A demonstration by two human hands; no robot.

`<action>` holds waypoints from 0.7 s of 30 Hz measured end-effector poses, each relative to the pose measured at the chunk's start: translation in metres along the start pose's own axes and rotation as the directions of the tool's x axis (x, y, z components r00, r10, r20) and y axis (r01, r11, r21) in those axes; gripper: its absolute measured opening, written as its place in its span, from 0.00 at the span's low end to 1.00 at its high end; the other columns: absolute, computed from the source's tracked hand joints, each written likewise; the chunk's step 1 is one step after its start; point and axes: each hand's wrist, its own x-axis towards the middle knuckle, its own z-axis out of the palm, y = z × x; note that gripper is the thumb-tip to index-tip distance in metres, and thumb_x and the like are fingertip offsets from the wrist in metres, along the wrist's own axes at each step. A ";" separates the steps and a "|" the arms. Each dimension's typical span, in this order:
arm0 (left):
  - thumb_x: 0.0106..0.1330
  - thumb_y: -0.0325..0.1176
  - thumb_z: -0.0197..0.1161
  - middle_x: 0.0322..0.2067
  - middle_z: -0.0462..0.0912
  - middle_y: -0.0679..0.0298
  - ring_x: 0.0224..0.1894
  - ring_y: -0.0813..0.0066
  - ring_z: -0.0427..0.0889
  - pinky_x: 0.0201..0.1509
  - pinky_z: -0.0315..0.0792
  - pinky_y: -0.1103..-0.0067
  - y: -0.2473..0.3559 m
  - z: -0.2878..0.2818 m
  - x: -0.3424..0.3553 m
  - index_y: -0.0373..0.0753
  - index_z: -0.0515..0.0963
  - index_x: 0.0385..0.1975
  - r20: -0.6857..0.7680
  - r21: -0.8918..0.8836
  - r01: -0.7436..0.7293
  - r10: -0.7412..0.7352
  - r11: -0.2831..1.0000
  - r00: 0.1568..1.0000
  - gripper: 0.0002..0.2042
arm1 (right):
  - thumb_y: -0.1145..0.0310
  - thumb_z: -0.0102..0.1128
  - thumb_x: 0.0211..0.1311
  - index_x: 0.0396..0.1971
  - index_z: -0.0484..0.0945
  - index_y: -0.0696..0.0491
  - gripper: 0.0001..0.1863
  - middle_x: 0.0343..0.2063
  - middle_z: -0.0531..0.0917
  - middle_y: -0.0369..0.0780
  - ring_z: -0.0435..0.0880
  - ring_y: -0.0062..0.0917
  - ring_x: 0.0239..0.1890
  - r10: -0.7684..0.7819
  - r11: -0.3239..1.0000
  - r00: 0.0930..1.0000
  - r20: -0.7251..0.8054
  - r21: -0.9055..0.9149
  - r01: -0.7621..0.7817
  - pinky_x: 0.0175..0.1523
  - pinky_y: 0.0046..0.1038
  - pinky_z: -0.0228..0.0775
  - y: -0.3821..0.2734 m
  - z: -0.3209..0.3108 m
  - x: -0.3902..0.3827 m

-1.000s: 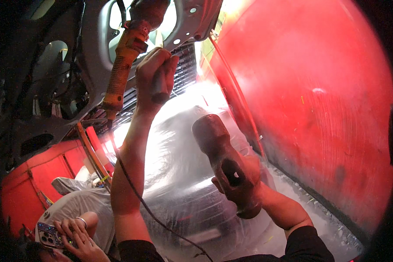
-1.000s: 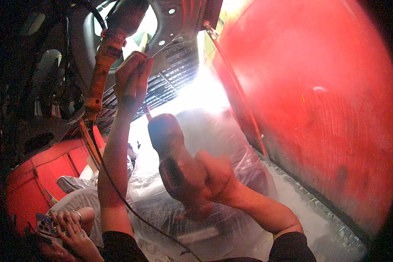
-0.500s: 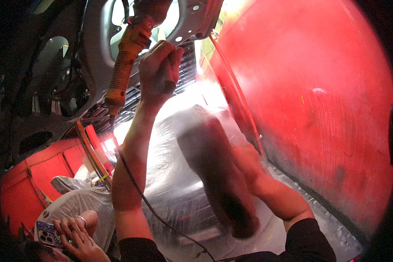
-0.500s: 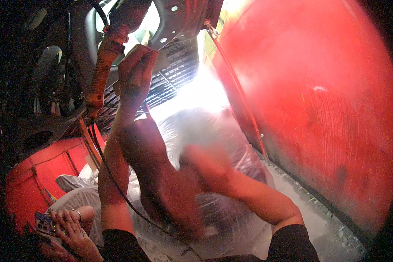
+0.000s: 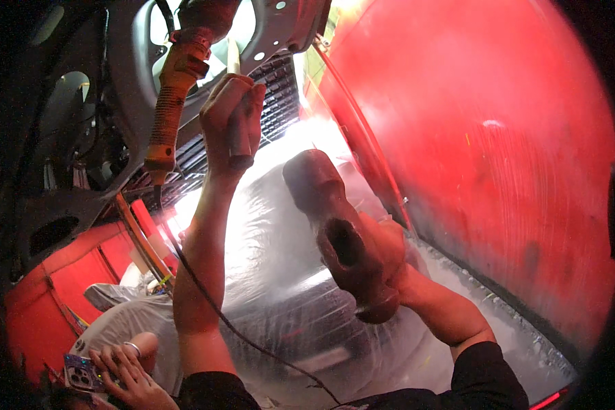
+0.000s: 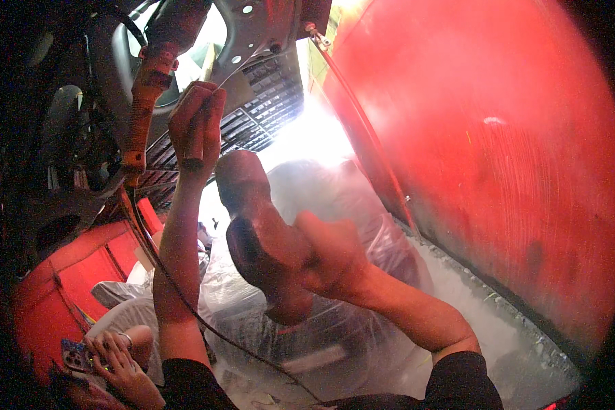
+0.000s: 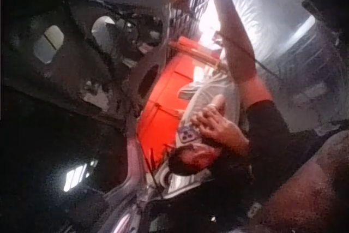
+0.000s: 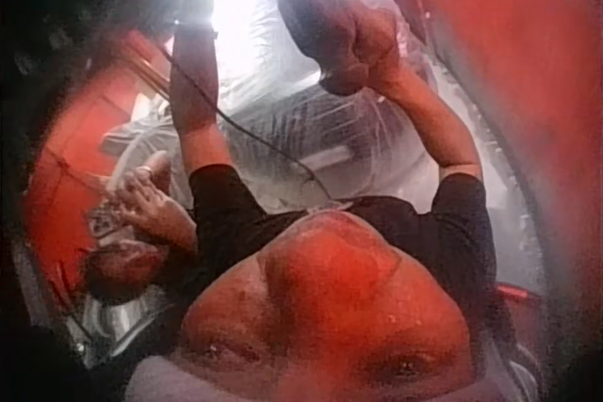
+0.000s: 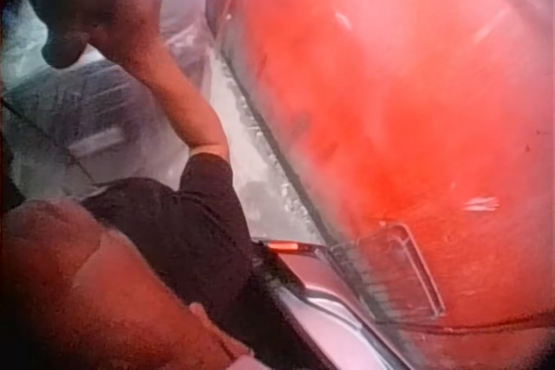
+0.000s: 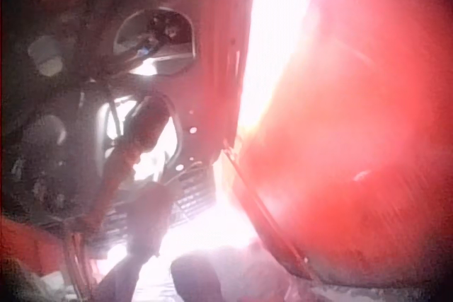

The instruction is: The person uses a heat gun and a hammer with a dolly to straighten a dent on the red hood of a car. They repeatedly heat a specific area and tap it with the hammer to reshape the metal. The person also briefly handles a silver bumper cover to check alignment.

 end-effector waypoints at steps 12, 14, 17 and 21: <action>0.57 0.21 0.61 0.22 0.71 0.56 0.22 0.61 0.69 0.29 0.67 0.74 -0.003 0.017 0.001 0.33 0.68 0.24 -0.020 -0.004 -0.038 0.037 0.999 0.999 0.07 | 0.70 0.60 0.58 0.27 0.74 0.52 0.05 0.21 0.76 0.33 0.78 0.22 0.21 0.104 0.982 0.993 0.061 0.152 -0.112 0.28 0.27 0.71 0.007 0.003 -0.017; 0.61 0.23 0.57 0.24 0.72 0.57 0.24 0.64 0.70 0.31 0.66 0.75 0.001 0.016 0.003 0.32 0.69 0.25 0.011 0.021 -0.042 0.042 0.999 0.999 0.05 | 0.70 0.59 0.60 0.27 0.74 0.52 0.04 0.20 0.75 0.34 0.78 0.23 0.20 0.184 0.933 0.977 0.105 0.295 -0.207 0.27 0.28 0.70 0.022 0.016 -0.027; 0.64 0.24 0.56 0.25 0.73 0.57 0.25 0.66 0.71 0.32 0.65 0.76 -0.003 0.016 0.002 0.31 0.70 0.26 0.022 -0.028 -0.034 0.034 0.999 0.999 0.06 | 0.60 0.66 0.52 0.25 0.71 0.52 0.14 0.16 0.74 0.40 0.77 0.35 0.17 0.190 0.889 0.981 0.037 0.418 -0.188 0.23 0.35 0.66 0.025 0.021 -0.029; 0.55 0.20 0.62 0.21 0.69 0.57 0.22 0.62 0.66 0.28 0.65 0.74 -0.009 0.018 0.005 0.33 0.67 0.23 -0.027 0.037 -0.073 0.074 0.997 0.997 0.08 | 0.53 0.70 0.47 0.25 0.71 0.51 0.20 0.15 0.74 0.42 0.77 0.40 0.16 0.052 0.987 0.999 0.008 0.149 -0.053 0.21 0.37 0.65 0.011 0.000 -0.018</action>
